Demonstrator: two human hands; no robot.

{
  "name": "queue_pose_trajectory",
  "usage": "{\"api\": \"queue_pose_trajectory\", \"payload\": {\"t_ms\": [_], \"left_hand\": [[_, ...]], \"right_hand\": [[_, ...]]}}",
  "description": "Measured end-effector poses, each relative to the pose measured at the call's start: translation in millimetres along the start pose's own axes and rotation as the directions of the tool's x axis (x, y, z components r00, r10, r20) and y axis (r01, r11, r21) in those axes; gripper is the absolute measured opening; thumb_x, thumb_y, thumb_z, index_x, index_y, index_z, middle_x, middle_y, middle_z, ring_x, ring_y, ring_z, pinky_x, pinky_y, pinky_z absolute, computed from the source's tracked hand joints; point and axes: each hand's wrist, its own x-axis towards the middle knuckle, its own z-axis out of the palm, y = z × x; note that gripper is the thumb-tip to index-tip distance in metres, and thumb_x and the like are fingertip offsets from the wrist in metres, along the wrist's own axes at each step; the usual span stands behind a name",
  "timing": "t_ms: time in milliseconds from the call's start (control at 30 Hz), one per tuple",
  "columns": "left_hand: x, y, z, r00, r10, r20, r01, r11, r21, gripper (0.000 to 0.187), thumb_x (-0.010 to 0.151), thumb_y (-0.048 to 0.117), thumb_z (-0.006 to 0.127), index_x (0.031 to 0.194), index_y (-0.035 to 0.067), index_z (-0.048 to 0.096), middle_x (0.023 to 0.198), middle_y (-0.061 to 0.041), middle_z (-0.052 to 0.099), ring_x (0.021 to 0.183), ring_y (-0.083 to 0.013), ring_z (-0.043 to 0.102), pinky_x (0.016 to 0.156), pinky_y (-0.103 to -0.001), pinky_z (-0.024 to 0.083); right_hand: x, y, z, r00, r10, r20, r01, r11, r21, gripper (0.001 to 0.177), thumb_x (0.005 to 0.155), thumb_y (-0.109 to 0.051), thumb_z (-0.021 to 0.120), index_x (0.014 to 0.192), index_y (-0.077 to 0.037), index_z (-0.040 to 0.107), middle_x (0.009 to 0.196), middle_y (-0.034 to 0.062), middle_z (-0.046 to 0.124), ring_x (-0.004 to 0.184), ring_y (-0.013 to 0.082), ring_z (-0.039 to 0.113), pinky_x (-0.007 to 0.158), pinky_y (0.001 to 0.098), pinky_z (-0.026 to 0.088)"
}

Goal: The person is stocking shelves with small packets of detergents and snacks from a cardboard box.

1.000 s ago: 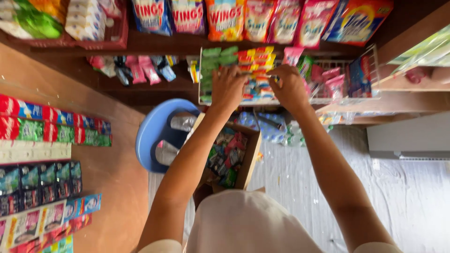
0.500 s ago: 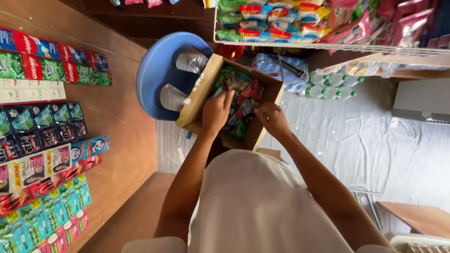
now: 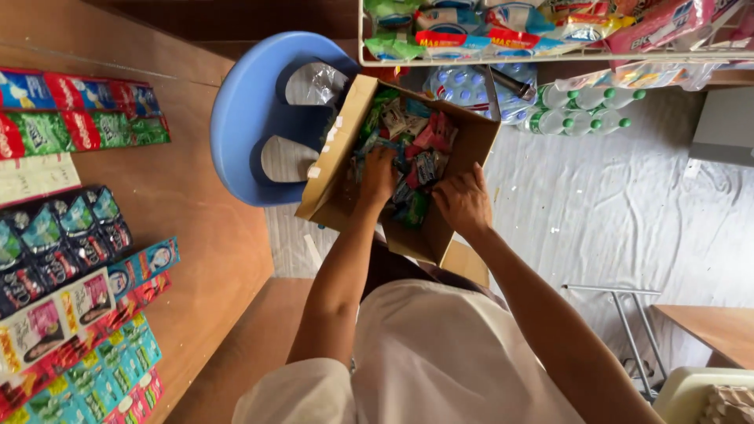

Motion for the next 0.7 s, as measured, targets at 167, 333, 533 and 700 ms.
{"api": "queue_pose_trajectory", "payload": {"t_ms": [167,333,533,700], "left_hand": [[59.6,4.8,68.8,0.976,0.203,0.081,-0.215,0.961,0.172,0.05,0.081,0.011,0.068,0.13,0.012,0.061,0.147,-0.014,0.054,0.132,-0.0413,0.049,0.108,-0.056,0.038],[96.8,-9.3,101.8,0.966,0.109,0.234,-0.168,0.953,0.25,0.05,0.091,0.016,0.06,0.141,0.016,0.056,0.149,-0.012,0.055,0.141,-0.0345,0.048,0.117,-0.057,0.032],[107.4,4.3,69.0,0.942,-0.018,0.334,-0.115,0.92,0.376,0.053,0.088,0.026,0.063,0.14,0.02,0.058,0.145,-0.015,0.054,0.14,-0.0339,0.045,0.117,-0.059,0.026],[143.1,-45.4,120.2,0.927,-0.149,0.345,0.026,0.941,0.336,0.059,0.085,0.044,0.067,0.138,0.019,0.061,0.144,-0.015,0.058,0.136,-0.0366,0.052,0.112,-0.054,0.038]], "right_hand": [[0.4,0.7,-4.2,1.0,-0.004,0.001,0.004,1.0,-0.028,0.018,0.093,-0.029,0.071,0.104,-0.015,0.074,0.101,0.0054,0.07,0.112,0.027,0.06,0.125,0.0491,0.026],[1.5,2.1,0.7,0.999,0.028,0.026,-0.027,0.999,-0.043,0.019,0.093,-0.029,0.071,0.108,-0.016,0.074,0.102,0.0051,0.069,0.114,0.0258,0.059,0.125,0.049,0.026],[0.0,3.7,4.2,0.999,0.043,0.027,-0.042,0.999,-0.034,0.024,0.093,-0.029,0.069,0.113,-0.015,0.073,0.105,0.0061,0.069,0.118,0.0267,0.058,0.125,0.049,0.025],[2.2,6.2,5.0,0.999,0.047,0.025,-0.046,0.998,-0.051,0.027,0.092,-0.03,0.069,0.113,-0.014,0.072,0.108,0.007,0.069,0.12,0.0278,0.057,0.124,0.0496,0.025]]}}
